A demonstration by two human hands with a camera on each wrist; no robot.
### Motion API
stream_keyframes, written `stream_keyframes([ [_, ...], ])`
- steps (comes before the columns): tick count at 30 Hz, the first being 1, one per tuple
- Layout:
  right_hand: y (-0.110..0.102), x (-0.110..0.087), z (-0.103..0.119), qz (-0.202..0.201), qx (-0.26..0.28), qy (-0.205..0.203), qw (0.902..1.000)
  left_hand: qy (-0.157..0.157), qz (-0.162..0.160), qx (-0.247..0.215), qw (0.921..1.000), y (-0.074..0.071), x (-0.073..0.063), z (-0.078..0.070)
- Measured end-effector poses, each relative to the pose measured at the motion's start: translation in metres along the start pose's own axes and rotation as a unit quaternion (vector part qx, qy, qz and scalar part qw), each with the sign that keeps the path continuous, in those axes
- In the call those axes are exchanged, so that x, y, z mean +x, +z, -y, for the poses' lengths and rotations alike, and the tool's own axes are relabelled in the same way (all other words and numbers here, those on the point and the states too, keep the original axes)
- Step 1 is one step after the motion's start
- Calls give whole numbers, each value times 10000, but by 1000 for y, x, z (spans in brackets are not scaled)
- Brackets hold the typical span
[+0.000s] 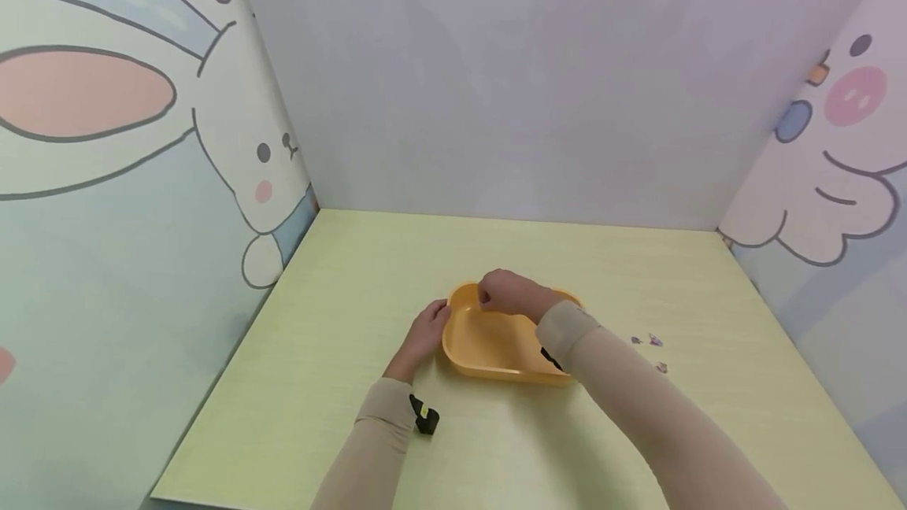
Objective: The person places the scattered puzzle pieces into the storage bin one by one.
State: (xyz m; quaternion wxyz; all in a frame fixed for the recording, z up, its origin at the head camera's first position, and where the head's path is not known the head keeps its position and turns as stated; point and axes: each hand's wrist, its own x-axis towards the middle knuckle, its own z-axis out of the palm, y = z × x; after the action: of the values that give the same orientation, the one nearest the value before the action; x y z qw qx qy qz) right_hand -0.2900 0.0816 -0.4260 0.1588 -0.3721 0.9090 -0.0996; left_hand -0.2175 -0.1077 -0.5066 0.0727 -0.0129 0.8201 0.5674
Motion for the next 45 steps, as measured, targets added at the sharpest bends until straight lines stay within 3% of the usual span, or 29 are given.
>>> stream_keyframes([
  [15, 13, 8, 14, 522, -77, 175, 9985, 167, -41, 96, 9998, 3, 0, 1],
  [23, 24, 18, 12, 531, -402, 74, 9978, 211, -113, 194, 9995, 6, 1, 2],
  [33, 32, 20, 10, 399, -336, -74, 9986, 174, -177, 240, 9994, 8, 1, 4],
  [45, 37, 27, 10, 280, -614, -220, 9975, 148, -257, 265, 9992, 8, 1, 4],
])
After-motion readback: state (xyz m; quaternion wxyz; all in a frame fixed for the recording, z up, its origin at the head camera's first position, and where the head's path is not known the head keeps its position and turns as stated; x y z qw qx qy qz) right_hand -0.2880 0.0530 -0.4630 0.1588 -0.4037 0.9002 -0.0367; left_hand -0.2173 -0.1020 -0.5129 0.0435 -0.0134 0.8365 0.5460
